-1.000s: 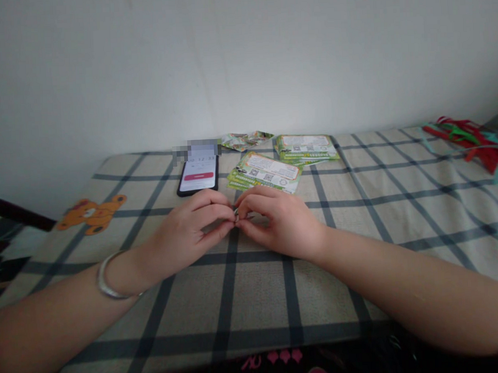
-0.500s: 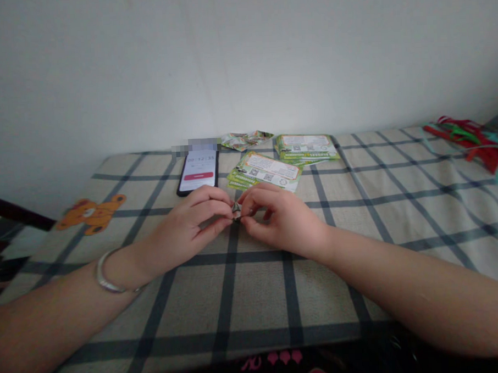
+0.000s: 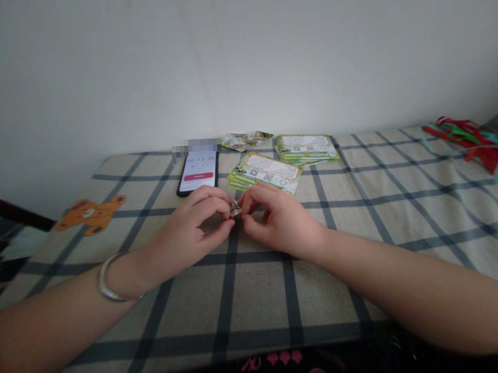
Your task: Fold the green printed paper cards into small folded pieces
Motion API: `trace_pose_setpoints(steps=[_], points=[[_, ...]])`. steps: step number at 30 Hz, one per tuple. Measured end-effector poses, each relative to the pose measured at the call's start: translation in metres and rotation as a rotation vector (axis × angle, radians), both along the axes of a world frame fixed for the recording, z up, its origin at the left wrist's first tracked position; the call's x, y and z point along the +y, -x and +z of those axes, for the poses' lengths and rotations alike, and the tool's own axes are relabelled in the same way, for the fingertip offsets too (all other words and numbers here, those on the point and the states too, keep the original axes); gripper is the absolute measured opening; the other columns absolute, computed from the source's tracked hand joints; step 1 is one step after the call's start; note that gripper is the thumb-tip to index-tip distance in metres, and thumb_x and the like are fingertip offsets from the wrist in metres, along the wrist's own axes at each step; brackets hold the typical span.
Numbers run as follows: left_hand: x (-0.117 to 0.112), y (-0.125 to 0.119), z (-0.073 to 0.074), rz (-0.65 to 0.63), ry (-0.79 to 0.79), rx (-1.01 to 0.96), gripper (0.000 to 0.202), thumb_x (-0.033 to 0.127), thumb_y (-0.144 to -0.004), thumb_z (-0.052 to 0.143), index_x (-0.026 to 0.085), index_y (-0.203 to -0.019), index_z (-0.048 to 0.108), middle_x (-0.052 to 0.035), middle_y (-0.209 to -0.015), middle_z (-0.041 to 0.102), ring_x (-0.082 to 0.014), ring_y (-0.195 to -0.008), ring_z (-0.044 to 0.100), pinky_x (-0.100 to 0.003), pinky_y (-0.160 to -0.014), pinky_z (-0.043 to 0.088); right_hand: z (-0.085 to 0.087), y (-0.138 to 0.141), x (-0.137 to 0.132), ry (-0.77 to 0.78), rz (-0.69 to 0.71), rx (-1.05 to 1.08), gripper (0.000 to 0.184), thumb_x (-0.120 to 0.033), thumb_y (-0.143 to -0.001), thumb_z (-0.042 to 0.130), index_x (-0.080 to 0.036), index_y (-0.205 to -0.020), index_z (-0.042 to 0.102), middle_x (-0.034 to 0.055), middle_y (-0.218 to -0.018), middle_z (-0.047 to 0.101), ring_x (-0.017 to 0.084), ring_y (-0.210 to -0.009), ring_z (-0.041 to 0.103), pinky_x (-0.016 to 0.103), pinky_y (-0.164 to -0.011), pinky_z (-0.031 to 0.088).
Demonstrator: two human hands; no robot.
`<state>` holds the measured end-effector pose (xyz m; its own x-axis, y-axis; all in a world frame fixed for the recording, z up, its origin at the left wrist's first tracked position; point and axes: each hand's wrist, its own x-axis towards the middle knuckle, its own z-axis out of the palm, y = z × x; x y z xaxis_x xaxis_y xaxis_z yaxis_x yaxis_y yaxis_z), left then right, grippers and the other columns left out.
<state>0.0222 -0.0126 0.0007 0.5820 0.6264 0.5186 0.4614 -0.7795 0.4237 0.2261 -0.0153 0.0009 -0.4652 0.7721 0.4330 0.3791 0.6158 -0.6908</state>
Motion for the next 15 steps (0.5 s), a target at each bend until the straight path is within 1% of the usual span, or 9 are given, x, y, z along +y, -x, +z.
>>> trace_pose_setpoints(steps=[4, 6, 8, 12, 15], points=[[0.003, 0.001, -0.004, 0.047, 0.040, -0.085, 0.016, 0.007, -0.081, 0.057, 0.018, -0.090, 0.048, -0.0016, -0.096, 0.054, -0.0141, -0.093, 0.054, -0.030, -0.084, 0.046, -0.001, 0.001, 0.000, 0.112, -0.038, 0.055, 0.012, -0.011, -0.076, 0.056, -0.020, -0.082, 0.050, 0.0038, -0.095, 0.064, 0.014, -0.084, 0.061, 0.026, -0.064, 0.049], [0.004, 0.001, -0.007, 0.063, 0.087, -0.126, 0.019, 0.007, -0.080, 0.056, 0.018, -0.093, 0.048, -0.0012, -0.095, 0.054, -0.0139, -0.091, 0.054, -0.030, -0.082, 0.046, -0.002, 0.001, 0.000, 0.165, -0.055, 0.085, 0.013, -0.013, -0.076, 0.055, -0.021, -0.084, 0.048, 0.0039, -0.096, 0.063, 0.016, -0.087, 0.061, 0.028, -0.066, 0.049], [0.005, 0.002, -0.009, 0.054, 0.146, -0.166, 0.021, 0.007, -0.080, 0.056, 0.019, -0.095, 0.048, -0.0014, -0.096, 0.055, -0.0139, -0.091, 0.055, -0.030, -0.082, 0.047, -0.003, 0.001, 0.001, 0.207, -0.057, 0.124, 0.013, -0.015, -0.076, 0.056, -0.021, -0.085, 0.047, 0.0035, -0.097, 0.061, 0.016, -0.089, 0.060, 0.029, -0.069, 0.049], [0.009, 0.002, -0.013, 0.016, 0.273, -0.235, 0.017, 0.010, -0.082, 0.054, 0.019, -0.095, 0.048, -0.0029, -0.099, 0.055, -0.0147, -0.092, 0.057, -0.033, -0.084, 0.049, -0.005, 0.001, 0.004, 0.301, 0.006, 0.230, 0.011, -0.016, -0.077, 0.053, -0.022, -0.084, 0.046, 0.0018, -0.095, 0.059, 0.015, -0.090, 0.059, 0.031, -0.073, 0.048], [0.011, 0.003, -0.015, -0.025, 0.359, -0.295, 0.015, 0.011, -0.084, 0.052, 0.019, -0.095, 0.047, -0.0028, -0.099, 0.055, -0.0143, -0.092, 0.058, -0.033, -0.084, 0.049, -0.007, 0.000, 0.006, 0.361, 0.050, 0.290, 0.012, -0.015, -0.076, 0.051, -0.022, -0.084, 0.046, 0.0012, -0.096, 0.059, 0.015, -0.090, 0.059, 0.031, -0.074, 0.048]])
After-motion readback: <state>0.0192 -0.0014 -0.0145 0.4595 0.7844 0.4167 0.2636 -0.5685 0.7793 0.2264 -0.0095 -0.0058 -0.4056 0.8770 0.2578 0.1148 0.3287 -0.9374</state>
